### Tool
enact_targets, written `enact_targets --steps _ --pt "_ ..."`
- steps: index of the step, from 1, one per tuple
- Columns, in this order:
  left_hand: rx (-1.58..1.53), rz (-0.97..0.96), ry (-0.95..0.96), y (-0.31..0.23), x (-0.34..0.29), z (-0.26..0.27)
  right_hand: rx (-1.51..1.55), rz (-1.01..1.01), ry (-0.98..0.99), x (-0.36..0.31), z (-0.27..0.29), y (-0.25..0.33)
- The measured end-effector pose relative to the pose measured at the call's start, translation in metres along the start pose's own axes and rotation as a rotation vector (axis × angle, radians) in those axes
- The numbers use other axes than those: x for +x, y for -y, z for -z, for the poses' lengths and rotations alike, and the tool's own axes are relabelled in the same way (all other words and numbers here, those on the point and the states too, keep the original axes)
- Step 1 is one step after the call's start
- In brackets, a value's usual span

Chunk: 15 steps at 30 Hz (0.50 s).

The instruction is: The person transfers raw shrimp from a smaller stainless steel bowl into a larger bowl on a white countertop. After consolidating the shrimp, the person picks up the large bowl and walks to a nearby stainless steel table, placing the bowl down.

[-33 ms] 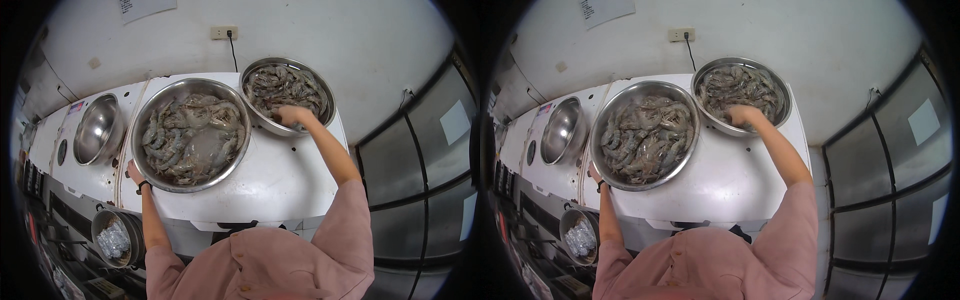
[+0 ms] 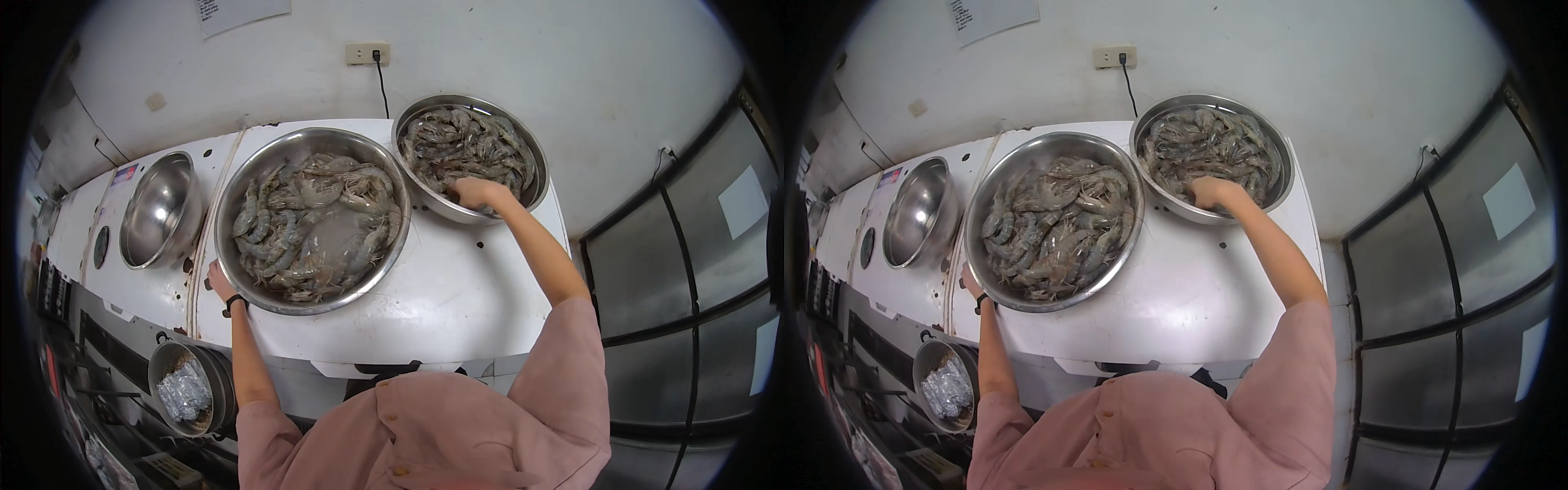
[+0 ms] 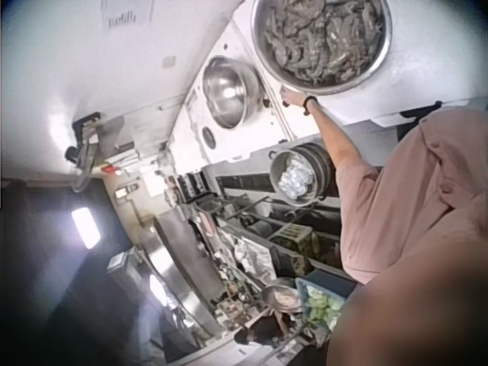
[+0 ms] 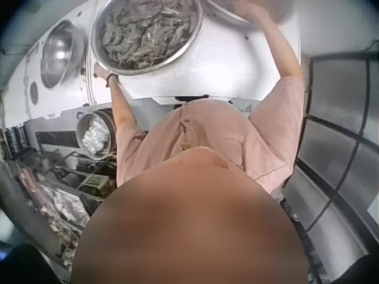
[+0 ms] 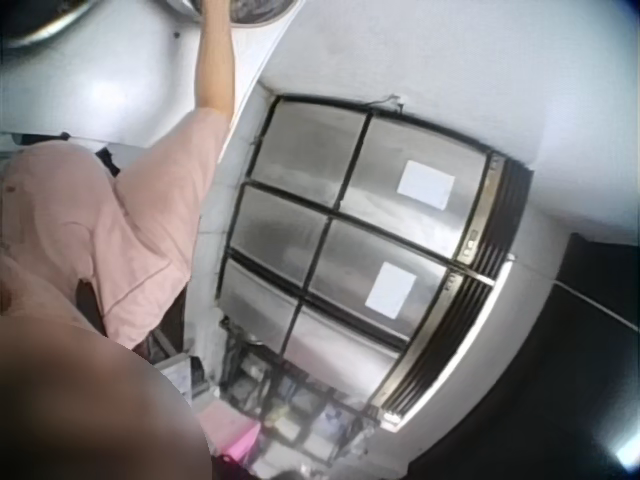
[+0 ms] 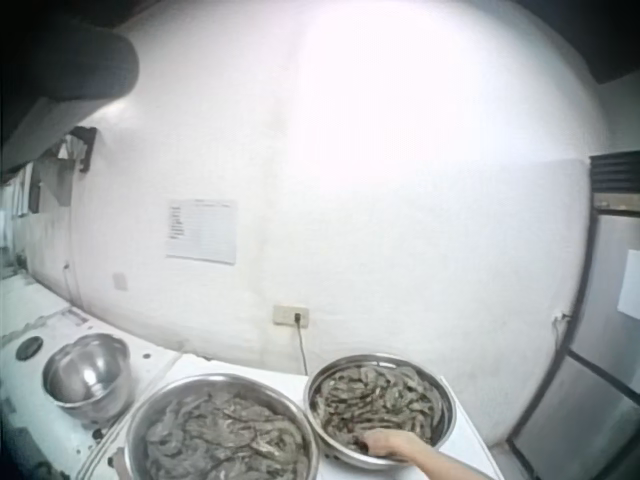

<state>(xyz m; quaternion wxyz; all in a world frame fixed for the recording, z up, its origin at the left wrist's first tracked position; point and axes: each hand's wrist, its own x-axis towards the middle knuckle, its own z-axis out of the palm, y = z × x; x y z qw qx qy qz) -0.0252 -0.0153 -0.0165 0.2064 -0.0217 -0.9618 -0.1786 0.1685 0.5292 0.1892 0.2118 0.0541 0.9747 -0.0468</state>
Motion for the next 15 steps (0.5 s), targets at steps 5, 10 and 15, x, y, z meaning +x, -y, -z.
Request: enact_targets --steps 5,10,15 --pt "0.065 -0.022 -0.046 -0.001 -0.003 -0.001 0.083 -0.009 -0.119 0.006 -0.019 -0.015" --pt "0.014 0.018 -0.072 -0.005 -0.003 0.003 0.323 -0.018 -0.257 -0.008 0.029 -0.015" --pt "0.008 -0.010 -0.083 -0.013 -0.007 0.010 0.236 0.165 -0.349 -0.001 0.037 -0.012"
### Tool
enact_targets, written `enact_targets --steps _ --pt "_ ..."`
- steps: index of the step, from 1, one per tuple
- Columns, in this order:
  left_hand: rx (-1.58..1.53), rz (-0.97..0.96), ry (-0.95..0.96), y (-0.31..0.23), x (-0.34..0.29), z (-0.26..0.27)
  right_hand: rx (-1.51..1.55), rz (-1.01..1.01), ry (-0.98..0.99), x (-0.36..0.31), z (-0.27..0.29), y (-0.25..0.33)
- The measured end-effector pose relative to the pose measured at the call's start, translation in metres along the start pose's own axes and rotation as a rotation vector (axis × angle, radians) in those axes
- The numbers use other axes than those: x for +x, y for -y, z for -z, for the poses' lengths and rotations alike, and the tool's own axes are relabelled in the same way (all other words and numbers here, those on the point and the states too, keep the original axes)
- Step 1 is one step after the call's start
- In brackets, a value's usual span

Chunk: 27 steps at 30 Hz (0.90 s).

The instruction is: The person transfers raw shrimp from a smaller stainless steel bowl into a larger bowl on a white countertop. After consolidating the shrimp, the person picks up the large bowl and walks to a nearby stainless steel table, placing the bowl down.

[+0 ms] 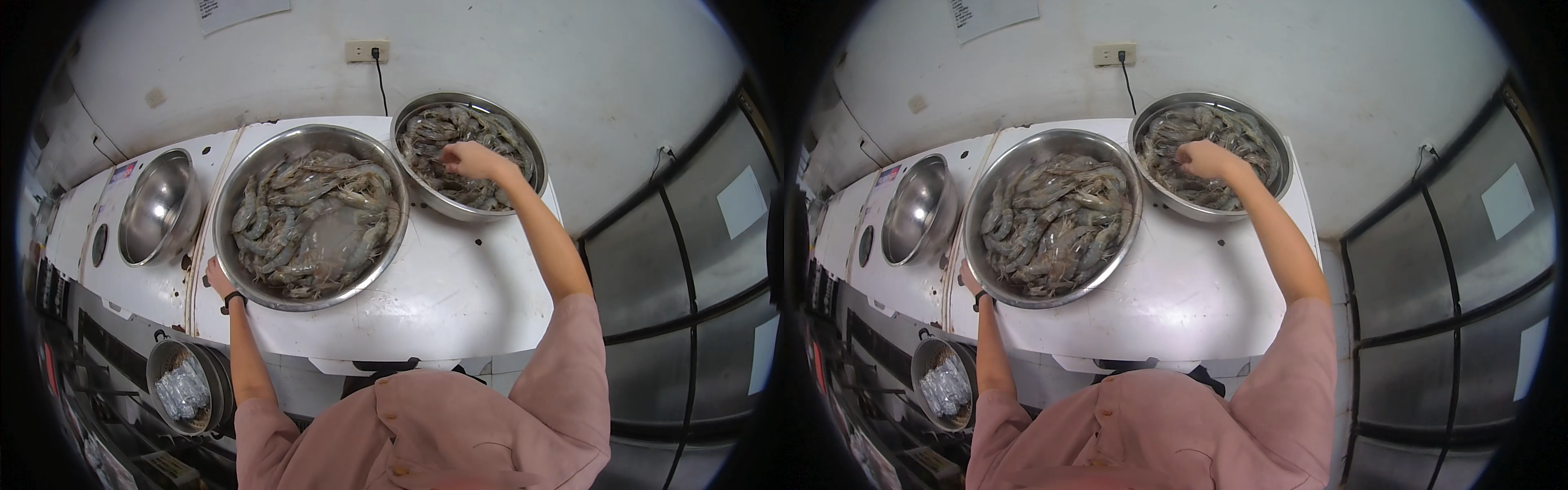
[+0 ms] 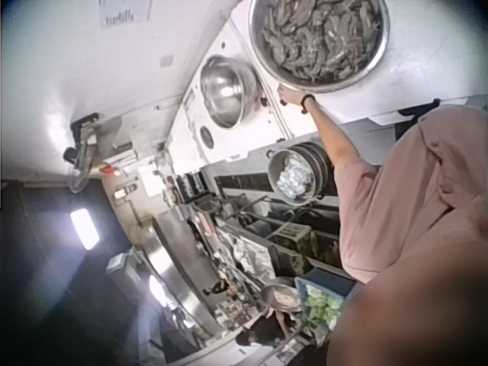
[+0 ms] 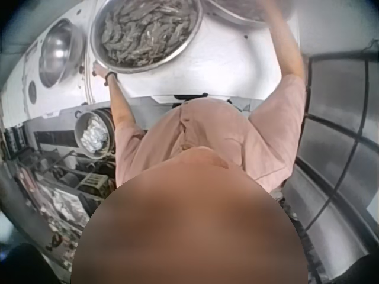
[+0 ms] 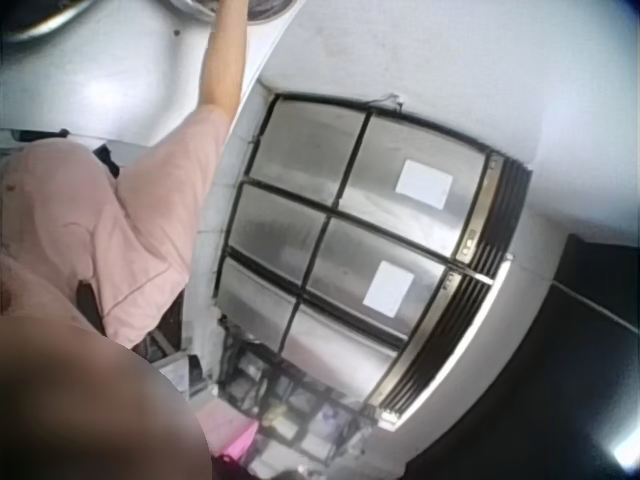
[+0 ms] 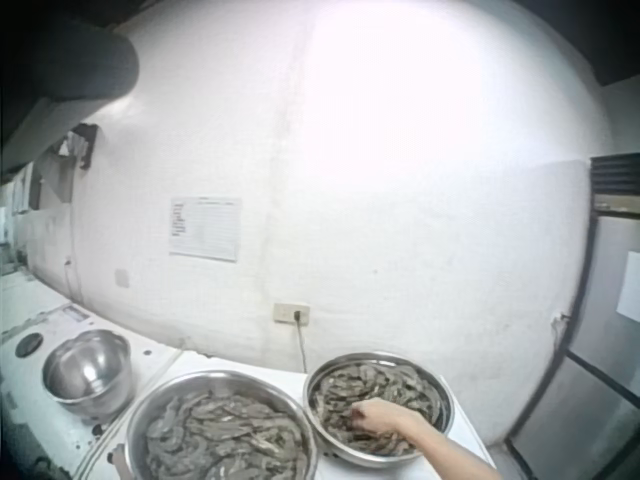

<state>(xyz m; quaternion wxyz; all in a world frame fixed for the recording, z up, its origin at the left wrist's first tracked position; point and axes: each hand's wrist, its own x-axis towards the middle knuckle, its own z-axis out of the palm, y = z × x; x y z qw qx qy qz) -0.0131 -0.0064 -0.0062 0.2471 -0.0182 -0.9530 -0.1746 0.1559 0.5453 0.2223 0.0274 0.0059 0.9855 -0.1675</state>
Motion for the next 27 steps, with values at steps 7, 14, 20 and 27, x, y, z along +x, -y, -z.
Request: enact_targets --steps 7,14,20,27 --pt "-0.030 0.073 0.067 -0.005 0.002 0.005 -0.252 -0.099 0.166 0.026 -0.064 -0.008" --pt "-0.009 0.038 0.016 -0.006 -0.001 0.004 -0.198 -0.105 0.258 0.018 -0.056 0.000" --pt "-0.078 0.089 0.010 -0.002 0.002 0.000 -0.072 -0.149 0.200 -0.001 -0.061 0.002" --pt "0.072 0.028 0.027 -0.006 0.000 0.003 -0.072 0.048 -0.030 -0.015 -0.026 -0.004"
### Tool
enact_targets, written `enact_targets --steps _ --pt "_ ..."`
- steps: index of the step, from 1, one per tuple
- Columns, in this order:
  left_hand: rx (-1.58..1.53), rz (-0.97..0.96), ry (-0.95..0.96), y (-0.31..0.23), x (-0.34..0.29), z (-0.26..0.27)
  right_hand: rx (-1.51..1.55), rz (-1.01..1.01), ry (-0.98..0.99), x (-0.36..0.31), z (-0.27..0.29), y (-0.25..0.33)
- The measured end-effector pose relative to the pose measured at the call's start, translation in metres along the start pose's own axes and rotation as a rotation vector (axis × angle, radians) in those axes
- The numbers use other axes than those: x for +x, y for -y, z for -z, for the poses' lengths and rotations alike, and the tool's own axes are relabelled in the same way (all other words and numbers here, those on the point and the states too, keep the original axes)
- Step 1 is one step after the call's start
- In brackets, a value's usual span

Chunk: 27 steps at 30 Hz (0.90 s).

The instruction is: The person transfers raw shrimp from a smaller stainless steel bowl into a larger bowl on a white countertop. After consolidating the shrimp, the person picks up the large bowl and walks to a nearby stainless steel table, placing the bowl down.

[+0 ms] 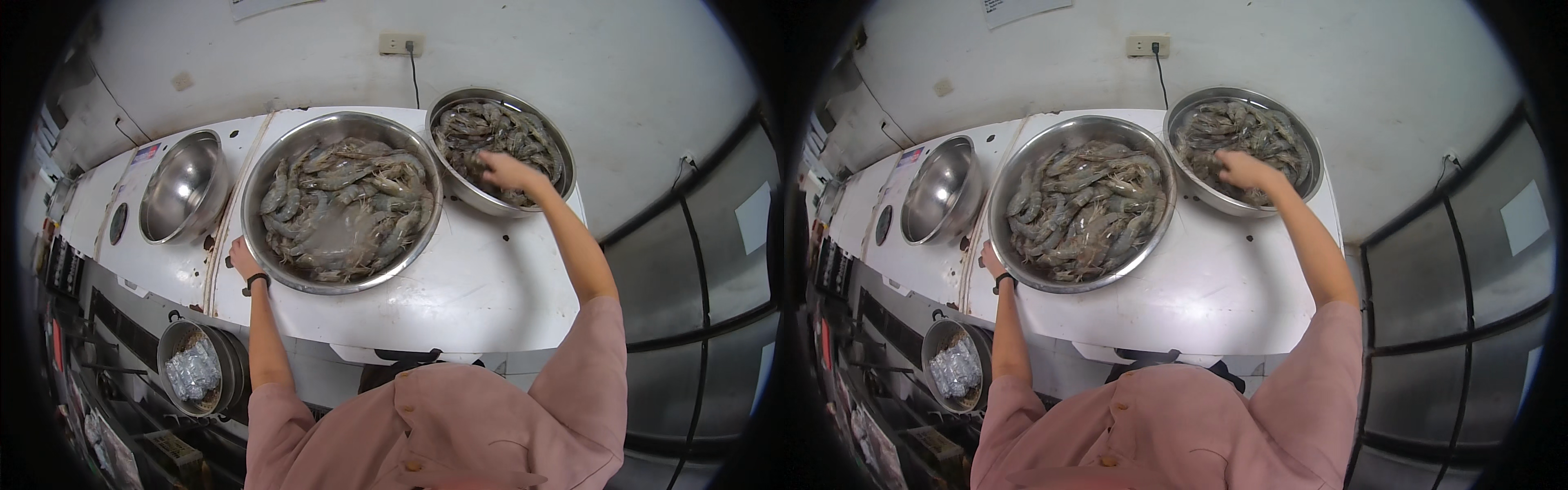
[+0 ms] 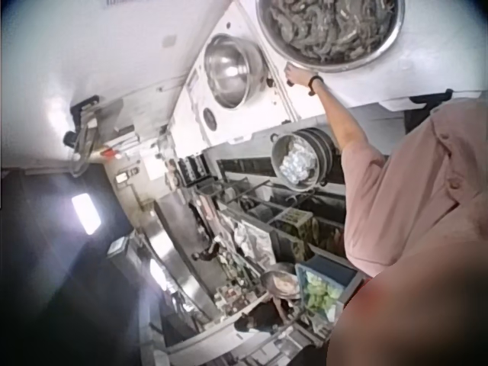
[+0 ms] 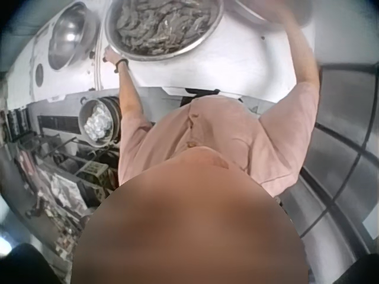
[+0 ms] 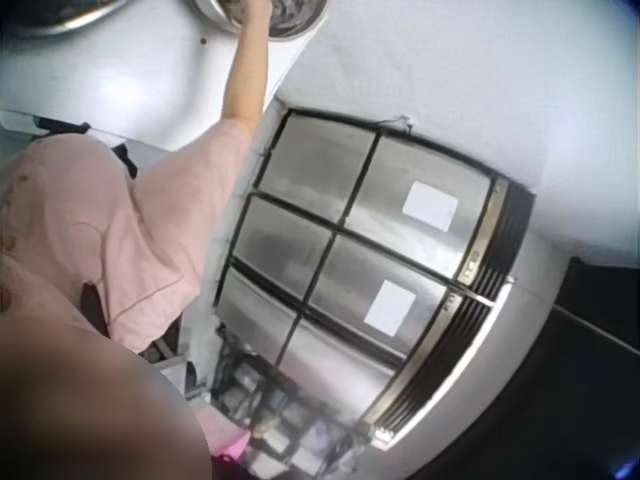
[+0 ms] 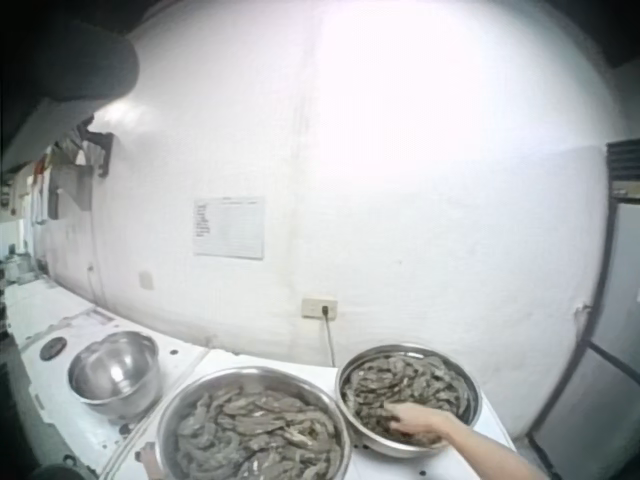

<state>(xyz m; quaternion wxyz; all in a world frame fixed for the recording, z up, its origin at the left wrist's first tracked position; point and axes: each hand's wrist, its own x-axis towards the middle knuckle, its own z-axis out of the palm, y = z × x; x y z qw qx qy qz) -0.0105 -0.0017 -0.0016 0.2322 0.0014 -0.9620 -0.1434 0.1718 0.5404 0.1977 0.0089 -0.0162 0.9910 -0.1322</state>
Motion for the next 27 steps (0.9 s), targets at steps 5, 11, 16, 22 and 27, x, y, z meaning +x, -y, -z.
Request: enact_targets --steps 5,11,16,22,27 --pt "-0.008 -0.001 -0.020 -0.005 -0.002 0.003 0.396 -0.047 -0.078 0.001 0.082 0.027" --pt "-0.042 0.031 0.017 -0.007 -0.002 0.008 0.585 0.129 -0.299 0.024 0.113 0.107" --pt "-0.064 0.030 0.013 -0.007 -0.001 0.009 0.345 0.291 -0.517 0.035 0.130 0.153" --pt "-0.122 0.047 0.008 -0.007 -0.002 0.011 0.502 0.545 -0.555 0.065 0.081 0.195" --pt "-0.150 0.013 0.010 -0.004 -0.001 0.014 -0.124 0.602 -0.270 0.066 0.009 0.155"
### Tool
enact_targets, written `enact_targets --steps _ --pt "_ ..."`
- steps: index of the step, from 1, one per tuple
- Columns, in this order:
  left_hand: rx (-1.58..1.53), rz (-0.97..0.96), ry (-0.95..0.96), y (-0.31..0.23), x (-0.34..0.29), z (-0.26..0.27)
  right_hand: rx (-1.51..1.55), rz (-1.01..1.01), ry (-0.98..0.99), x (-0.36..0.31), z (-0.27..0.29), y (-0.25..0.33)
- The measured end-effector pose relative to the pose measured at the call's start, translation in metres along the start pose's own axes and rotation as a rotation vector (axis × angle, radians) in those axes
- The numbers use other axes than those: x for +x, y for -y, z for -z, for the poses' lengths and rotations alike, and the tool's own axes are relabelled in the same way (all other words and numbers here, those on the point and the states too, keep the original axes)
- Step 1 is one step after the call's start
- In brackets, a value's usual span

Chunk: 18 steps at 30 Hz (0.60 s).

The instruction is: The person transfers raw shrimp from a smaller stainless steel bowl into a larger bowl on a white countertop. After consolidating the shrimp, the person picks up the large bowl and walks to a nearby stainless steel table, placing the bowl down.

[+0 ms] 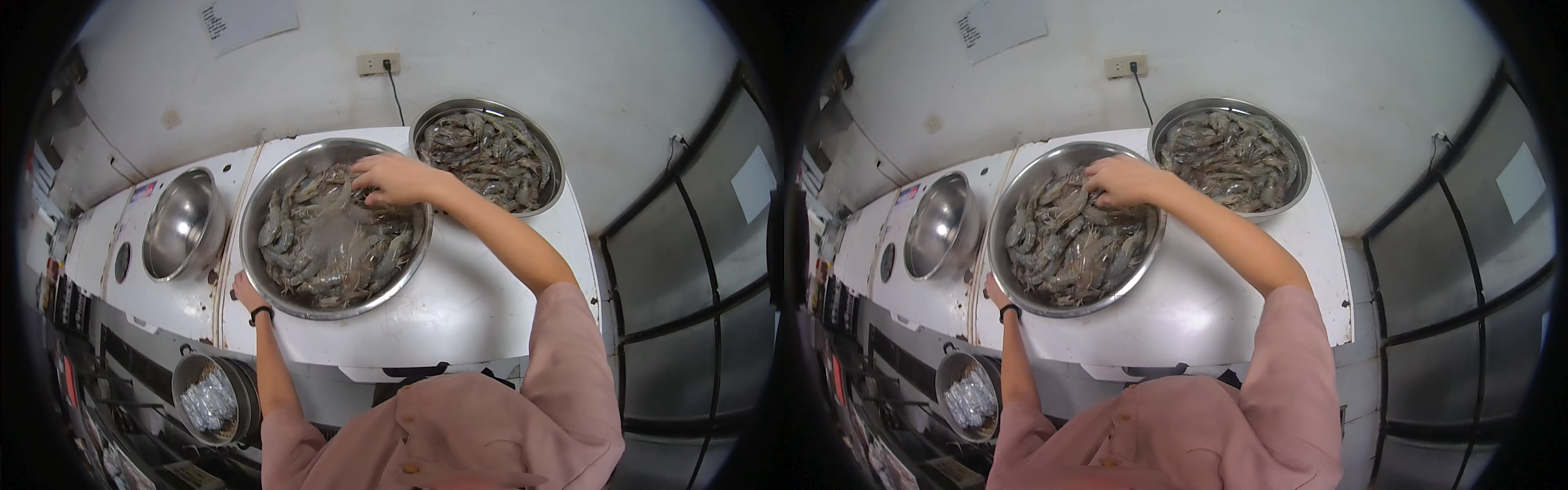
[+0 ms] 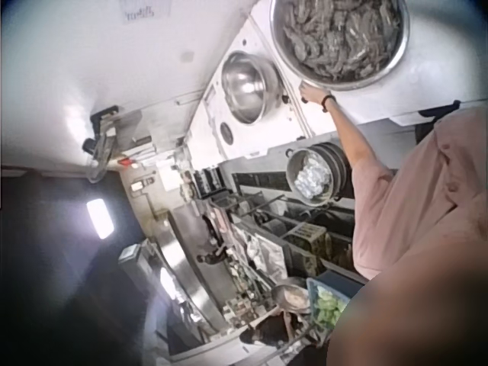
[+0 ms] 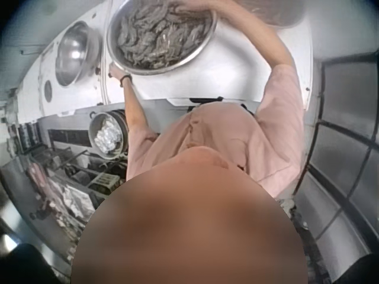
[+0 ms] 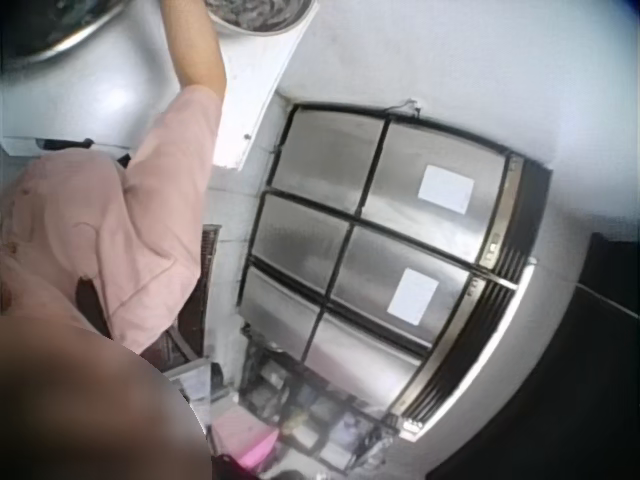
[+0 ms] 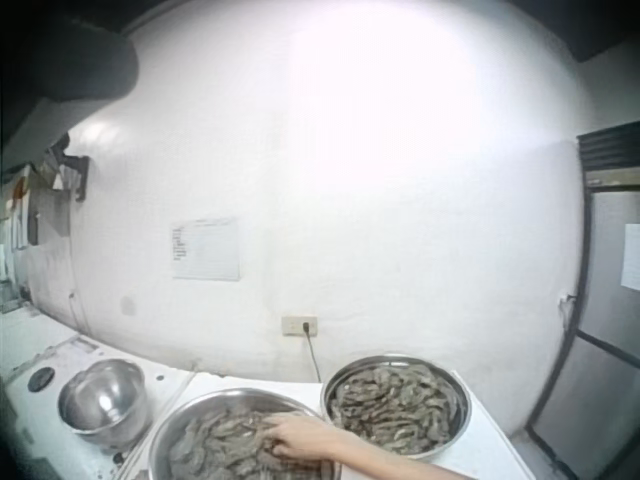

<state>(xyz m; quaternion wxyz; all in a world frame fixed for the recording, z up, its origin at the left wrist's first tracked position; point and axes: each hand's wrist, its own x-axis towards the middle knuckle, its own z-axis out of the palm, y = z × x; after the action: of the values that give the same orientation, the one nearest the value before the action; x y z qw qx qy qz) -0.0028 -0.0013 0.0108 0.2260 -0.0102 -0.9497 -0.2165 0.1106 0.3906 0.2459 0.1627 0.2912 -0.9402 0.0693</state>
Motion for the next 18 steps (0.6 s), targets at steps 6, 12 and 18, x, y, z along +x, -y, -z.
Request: enact_targets --steps 6,12,18 --pt "0.077 0.046 0.055 -0.001 0.002 -0.001 -0.067 -0.947 -0.248 -0.101 0.026 -0.152" --pt "0.093 0.031 0.013 0.000 0.002 -0.006 -0.159 -1.378 -0.083 -0.143 -0.001 -0.224" --pt "0.013 0.086 0.015 0.006 0.001 -0.009 -0.134 -1.466 -0.092 -0.127 -0.033 -0.244"
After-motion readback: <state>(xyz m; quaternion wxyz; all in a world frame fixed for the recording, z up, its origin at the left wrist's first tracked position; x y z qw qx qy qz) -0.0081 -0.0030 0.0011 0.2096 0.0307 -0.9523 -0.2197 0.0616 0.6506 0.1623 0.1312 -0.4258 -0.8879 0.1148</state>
